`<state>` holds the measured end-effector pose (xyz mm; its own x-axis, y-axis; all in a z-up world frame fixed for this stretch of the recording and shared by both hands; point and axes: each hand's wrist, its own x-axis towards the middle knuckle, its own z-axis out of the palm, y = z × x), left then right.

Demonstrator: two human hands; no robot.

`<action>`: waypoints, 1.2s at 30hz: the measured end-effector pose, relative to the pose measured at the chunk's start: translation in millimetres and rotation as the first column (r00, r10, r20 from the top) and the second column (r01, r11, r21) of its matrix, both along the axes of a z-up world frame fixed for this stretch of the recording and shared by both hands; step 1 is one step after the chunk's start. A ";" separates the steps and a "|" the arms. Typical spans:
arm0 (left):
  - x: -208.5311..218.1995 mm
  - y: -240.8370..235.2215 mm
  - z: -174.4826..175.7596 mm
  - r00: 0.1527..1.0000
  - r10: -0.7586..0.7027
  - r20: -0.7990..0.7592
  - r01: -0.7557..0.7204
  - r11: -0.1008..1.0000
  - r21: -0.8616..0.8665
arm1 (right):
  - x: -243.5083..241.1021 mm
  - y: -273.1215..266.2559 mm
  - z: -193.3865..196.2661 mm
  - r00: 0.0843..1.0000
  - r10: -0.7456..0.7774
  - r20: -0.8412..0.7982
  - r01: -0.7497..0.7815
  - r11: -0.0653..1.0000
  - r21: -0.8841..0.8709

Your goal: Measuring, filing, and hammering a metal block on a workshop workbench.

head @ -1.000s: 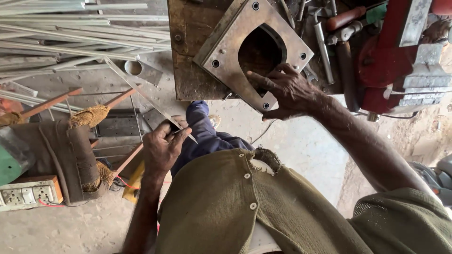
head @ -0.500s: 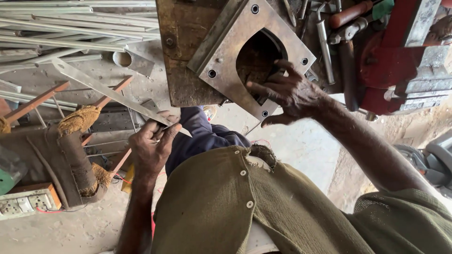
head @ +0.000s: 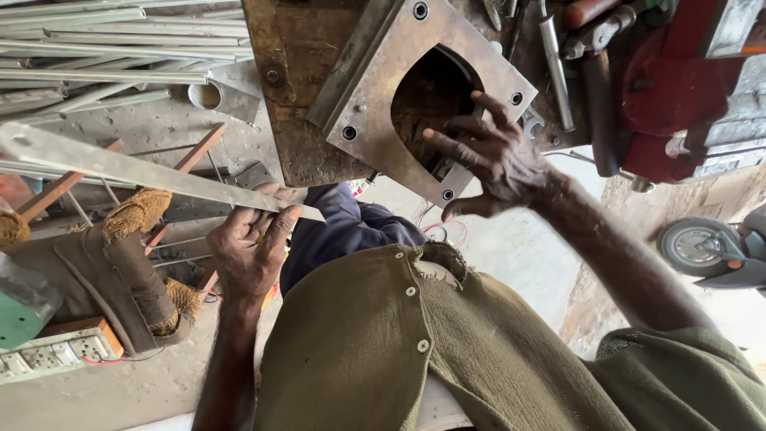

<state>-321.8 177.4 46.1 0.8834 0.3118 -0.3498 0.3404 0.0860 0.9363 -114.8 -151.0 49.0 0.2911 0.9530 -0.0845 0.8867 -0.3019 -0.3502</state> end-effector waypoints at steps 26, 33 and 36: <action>49.5 -14.2 9.2 0.987 -0.163 -0.014 0.163 0.984 0.070 | -91.4 12.0 -80.5 0.126 -0.781 -0.612 0.972 -0.028 0.235; 46.4 -21.6 -2.4 0.989 -0.146 -0.015 0.146 0.989 -0.013 | -99.5 11.8 -107.8 0.125 -0.699 -0.704 0.921 -0.182 0.345; 47.1 -23.1 -3.6 0.990 -0.140 -0.029 0.141 0.990 0.005 | -104.4 14.8 -101.6 0.076 -0.697 -0.713 0.930 -0.209 0.303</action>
